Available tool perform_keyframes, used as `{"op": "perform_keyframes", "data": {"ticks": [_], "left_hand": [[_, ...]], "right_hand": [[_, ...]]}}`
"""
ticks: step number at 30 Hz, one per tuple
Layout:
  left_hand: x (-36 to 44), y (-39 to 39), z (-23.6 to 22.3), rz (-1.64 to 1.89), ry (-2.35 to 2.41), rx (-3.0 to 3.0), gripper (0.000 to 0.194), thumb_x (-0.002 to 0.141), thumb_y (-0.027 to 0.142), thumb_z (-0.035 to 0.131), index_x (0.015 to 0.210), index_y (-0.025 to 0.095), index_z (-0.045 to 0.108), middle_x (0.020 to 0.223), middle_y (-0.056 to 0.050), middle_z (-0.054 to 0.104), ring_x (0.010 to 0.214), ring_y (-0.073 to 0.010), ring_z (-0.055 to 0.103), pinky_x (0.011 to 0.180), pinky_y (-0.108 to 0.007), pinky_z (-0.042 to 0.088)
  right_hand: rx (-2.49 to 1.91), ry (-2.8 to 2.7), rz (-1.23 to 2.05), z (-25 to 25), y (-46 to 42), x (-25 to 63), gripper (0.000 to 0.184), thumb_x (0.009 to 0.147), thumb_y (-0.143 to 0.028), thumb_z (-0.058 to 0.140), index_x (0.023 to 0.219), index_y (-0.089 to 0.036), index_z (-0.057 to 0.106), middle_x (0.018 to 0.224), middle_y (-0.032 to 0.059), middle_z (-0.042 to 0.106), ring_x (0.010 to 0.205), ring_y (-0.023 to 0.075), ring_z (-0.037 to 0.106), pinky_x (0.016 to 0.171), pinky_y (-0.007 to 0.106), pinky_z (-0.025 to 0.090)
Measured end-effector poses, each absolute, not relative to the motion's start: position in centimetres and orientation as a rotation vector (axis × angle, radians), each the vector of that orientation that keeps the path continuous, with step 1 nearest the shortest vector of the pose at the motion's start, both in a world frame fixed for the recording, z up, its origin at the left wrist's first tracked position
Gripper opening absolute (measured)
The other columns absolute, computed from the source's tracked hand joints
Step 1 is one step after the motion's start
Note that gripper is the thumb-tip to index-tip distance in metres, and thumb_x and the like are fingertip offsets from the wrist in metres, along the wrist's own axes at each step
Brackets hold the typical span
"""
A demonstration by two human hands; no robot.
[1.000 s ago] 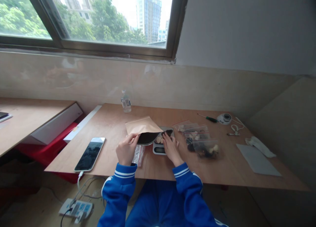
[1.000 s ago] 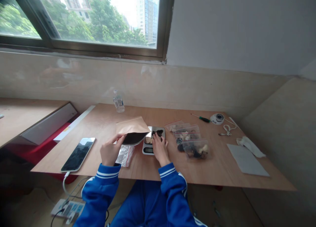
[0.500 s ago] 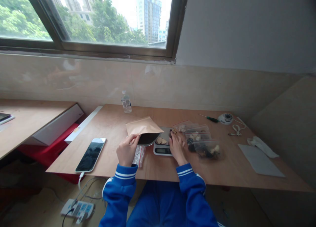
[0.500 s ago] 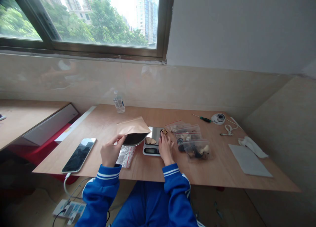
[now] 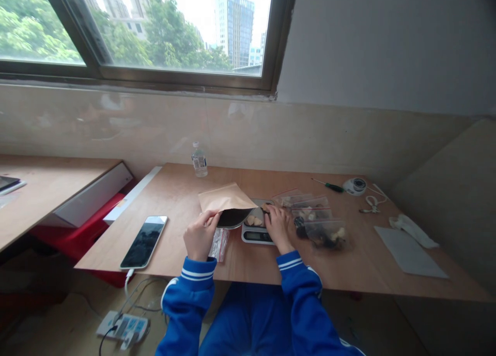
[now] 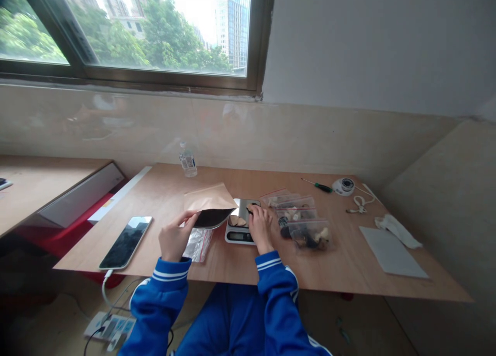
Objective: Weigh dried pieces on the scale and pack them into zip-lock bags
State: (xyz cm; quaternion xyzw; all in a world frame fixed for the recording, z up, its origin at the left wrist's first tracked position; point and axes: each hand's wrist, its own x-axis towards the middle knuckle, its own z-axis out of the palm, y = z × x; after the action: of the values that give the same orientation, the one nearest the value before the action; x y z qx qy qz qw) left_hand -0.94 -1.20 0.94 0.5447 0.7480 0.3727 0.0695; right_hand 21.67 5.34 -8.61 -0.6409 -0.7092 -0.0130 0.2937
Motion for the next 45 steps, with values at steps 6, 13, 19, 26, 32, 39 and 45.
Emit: {"op": "perform_keyframes", "data": {"ticks": [6, 13, 19, 26, 32, 39, 45], "left_hand": [[-1.0, -1.3, 0.9, 1.13, 2.247, 1.654, 0.02, 0.082, 0.041, 0.057, 0.089, 0.029, 0.071, 0.079, 0.001, 0.071, 0.077, -0.0153, 0.064, 0.06, -0.021, 0.035], [-1.0, -1.2, 0.8, 1.149, 2.23, 1.653, 0.019, 0.082, 0.04, 0.057, 0.089, 0.029, 0.071, 0.08, 0.002, 0.072, 0.077, -0.0156, 0.064, 0.06, -0.021, 0.035], [-1.0, -1.2, 0.7, 1.165, 2.232, 1.651, 0.018, 0.082, 0.039, 0.058, 0.089, 0.03, 0.071, 0.081, 0.002, 0.072, 0.078, -0.0151, 0.065, 0.06, -0.021, 0.035], [-1.3, -1.0, 0.9, 1.189, 2.204, 1.602, 0.016, 0.081, 0.04, 0.058, 0.086, 0.031, 0.071, 0.08, 0.004, 0.072, 0.08, -0.0149, 0.066, 0.062, -0.02, 0.037], [-1.6, -1.3, 0.8, 1.201, 2.223, 1.595, 0.017, 0.081, 0.039, 0.059, 0.087, 0.03, 0.071, 0.078, 0.003, 0.072, 0.078, -0.0157, 0.066, 0.061, -0.021, 0.036], [-0.9, -1.0, 0.9, 1.2, 2.235, 1.591, 0.017, 0.082, 0.037, 0.057, 0.088, 0.03, 0.071, 0.079, 0.001, 0.072, 0.078, -0.0159, 0.065, 0.061, -0.021, 0.036], [-0.6, -0.9, 0.4, 1.124, 2.27, 1.635, 0.019, 0.084, 0.036, 0.055, 0.089, 0.027, 0.07, 0.076, -0.001, 0.072, 0.07, -0.0152, 0.063, 0.058, -0.021, 0.033]], "right_hand": [[-1.803, -1.913, -0.061, -8.4, 7.0, 21.9, 0.02, 0.084, -0.019, 0.05, 0.101, -0.019, 0.063, 0.116, 0.0087, 0.061, 0.104, 0.0261, 0.046, 0.084, 0.036, 0.03], [-1.821, -1.945, -0.058, -7.2, 7.1, 22.1, 0.014, 0.087, -0.024, 0.049, 0.092, -0.02, 0.062, 0.101, 0.0068, 0.064, 0.096, 0.025, 0.048, 0.079, 0.034, 0.029], [-1.723, -1.99, 0.055, -5.6, 6.8, 20.6, 0.019, 0.09, -0.031, 0.049, 0.093, -0.02, 0.063, 0.102, 0.0071, 0.063, 0.098, 0.0233, 0.049, 0.082, 0.035, 0.03], [-1.664, -1.936, 0.124, -7.4, 4.5, 18.3, 0.023, 0.09, -0.034, 0.047, 0.1, -0.021, 0.064, 0.124, 0.0099, 0.051, 0.11, 0.0261, 0.043, 0.089, 0.038, 0.032], [-1.64, -1.927, 0.142, -5.9, 5.4, 18.3, 0.022, 0.088, -0.03, 0.048, 0.095, -0.018, 0.065, 0.115, 0.0121, 0.057, 0.105, 0.0268, 0.047, 0.088, 0.04, 0.036], [-1.258, -1.488, 0.19, -1.8, -0.7, 14.7, 0.037, 0.094, -0.023, 0.023, 0.081, -0.019, 0.058, 0.072, 0.0049, 0.056, 0.069, 0.0171, 0.053, 0.069, 0.03, 0.045], [-1.404, -2.114, 0.362, -1.0, 0.2, 9.6, 0.026, 0.085, -0.01, 0.039, 0.093, -0.015, 0.063, 0.091, 0.0106, 0.066, 0.087, 0.0208, 0.06, 0.075, 0.029, 0.046]]}}
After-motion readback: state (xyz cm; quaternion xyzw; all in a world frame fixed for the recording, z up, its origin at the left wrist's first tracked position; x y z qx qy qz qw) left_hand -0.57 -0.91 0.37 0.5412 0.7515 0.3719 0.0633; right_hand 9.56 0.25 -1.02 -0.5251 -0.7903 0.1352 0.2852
